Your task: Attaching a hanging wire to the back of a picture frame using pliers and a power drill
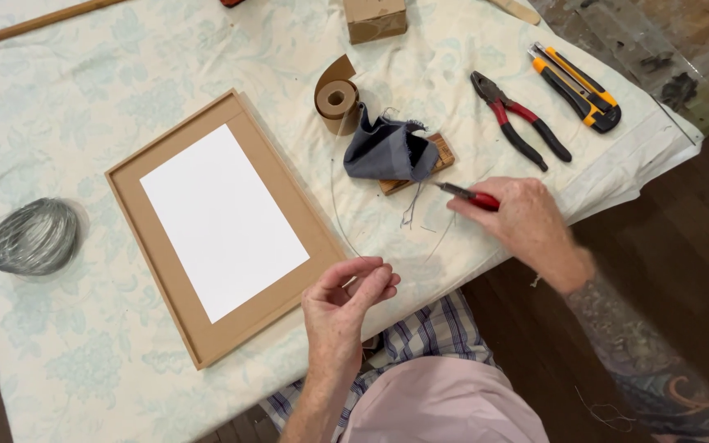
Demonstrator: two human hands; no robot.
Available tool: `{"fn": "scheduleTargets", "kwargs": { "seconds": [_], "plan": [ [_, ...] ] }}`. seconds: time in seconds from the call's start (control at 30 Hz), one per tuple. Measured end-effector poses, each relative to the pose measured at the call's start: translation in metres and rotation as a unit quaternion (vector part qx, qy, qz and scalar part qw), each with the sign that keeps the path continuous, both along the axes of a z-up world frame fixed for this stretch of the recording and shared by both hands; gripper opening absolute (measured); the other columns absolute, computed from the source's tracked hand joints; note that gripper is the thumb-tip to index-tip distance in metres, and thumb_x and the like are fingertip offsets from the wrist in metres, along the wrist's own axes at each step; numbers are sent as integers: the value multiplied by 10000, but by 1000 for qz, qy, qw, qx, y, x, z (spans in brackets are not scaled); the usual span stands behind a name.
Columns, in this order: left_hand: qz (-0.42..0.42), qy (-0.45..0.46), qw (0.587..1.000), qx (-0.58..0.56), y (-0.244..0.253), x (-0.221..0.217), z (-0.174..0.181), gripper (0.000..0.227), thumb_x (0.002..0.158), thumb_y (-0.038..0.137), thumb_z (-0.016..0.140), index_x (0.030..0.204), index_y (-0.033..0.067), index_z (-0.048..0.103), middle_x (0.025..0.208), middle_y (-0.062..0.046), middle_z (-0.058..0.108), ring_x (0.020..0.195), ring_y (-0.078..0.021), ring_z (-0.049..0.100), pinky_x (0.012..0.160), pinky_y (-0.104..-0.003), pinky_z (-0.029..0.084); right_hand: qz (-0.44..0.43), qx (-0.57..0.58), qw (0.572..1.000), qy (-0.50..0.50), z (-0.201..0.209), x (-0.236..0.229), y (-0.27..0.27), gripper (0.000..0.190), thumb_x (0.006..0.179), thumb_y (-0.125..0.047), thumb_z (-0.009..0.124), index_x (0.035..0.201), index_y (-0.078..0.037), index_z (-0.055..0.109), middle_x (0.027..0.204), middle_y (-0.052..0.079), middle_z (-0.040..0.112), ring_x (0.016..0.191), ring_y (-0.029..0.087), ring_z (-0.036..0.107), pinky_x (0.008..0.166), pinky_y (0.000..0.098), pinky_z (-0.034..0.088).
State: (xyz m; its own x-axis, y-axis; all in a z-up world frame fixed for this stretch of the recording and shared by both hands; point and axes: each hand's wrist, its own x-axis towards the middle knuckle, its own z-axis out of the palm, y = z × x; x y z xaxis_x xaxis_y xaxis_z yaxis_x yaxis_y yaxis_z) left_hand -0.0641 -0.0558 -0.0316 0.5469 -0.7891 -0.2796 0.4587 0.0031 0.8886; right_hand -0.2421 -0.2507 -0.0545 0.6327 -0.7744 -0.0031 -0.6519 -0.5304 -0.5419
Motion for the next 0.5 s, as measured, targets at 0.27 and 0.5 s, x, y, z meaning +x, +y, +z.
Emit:
{"fn": "scheduleTargets", "kwargs": {
  "seconds": [0.27,0.5],
  "plan": [
    [15,33,999,29,-4,0,12,279,843,62,765,1085,-77,776,892,-194,783,821,-270,773,762,-386,686,-83,-271,935,213,-13,-15,-4,526,1059,-409,525,1475,-93,593,1095,103,680,936,225,607,885,434,434],
    [-3,32,999,-12,-1,4,21,276,854,72,760,1088,-74,780,865,-185,767,815,-272,772,758,-371,684,-116,-261,954,87,9,-8,-57,466,1094,-386,582,1411,-50,639,1263,189,652,1072,322,572,863,469,432]
  ]
}}
